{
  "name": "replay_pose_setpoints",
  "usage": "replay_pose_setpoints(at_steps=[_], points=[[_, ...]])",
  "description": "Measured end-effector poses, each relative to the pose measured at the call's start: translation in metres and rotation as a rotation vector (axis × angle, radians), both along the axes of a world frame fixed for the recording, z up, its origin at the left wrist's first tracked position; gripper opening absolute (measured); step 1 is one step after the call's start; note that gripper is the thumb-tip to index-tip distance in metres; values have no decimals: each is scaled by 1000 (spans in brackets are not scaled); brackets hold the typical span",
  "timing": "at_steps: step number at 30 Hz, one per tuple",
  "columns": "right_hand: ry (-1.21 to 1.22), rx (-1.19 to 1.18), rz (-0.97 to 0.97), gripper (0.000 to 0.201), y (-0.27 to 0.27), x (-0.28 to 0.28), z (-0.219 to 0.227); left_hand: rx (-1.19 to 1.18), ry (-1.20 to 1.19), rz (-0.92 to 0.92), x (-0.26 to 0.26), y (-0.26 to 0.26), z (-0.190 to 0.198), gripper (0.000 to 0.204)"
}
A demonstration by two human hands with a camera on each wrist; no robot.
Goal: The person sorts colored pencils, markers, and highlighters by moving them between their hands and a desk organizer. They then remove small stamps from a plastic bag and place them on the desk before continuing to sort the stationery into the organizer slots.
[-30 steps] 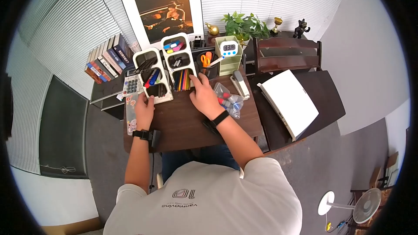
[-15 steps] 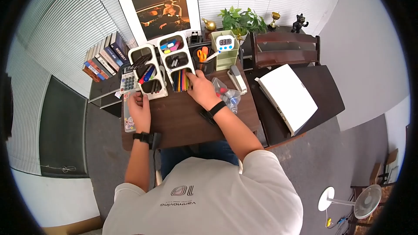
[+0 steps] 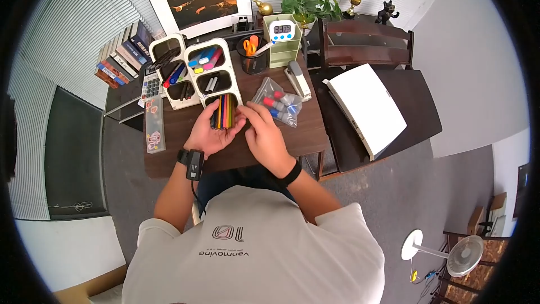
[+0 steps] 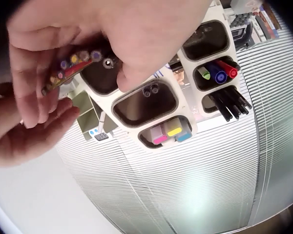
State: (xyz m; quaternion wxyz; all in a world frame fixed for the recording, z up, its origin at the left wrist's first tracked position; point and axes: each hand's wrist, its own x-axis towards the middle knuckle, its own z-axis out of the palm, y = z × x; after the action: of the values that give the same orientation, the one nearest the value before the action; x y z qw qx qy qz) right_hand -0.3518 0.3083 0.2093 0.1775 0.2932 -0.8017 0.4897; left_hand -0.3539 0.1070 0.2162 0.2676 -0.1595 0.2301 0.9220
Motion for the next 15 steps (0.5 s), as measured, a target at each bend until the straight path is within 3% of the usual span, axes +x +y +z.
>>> replay_pose_setpoints(at_steps=[1, 2, 4, 6, 12, 13, 15], points=[[-144, -125, 42, 52, 4, 9, -1, 26, -77, 73, 1, 9, 12, 47], [-150, -127, 44, 52, 7, 15, -5, 23, -83, 76, -2, 9, 2, 47], [-275, -201, 28, 50, 13, 19, -13, 388, -129, 5, -11, 2, -15, 30], [-306, -202, 32, 48, 19, 20, -19, 412, -199, 10, -16, -2, -15, 19], [-359, -289, 181, 37, 26, 15, -23, 129, -167, 66, -27, -6, 0, 22], [-373, -320, 207, 32, 28, 14, -26, 129, -165, 80, -16, -4, 4, 22], [-399, -356, 246, 23, 31, 11, -33, -150, -59, -18, 26, 8, 11, 23]])
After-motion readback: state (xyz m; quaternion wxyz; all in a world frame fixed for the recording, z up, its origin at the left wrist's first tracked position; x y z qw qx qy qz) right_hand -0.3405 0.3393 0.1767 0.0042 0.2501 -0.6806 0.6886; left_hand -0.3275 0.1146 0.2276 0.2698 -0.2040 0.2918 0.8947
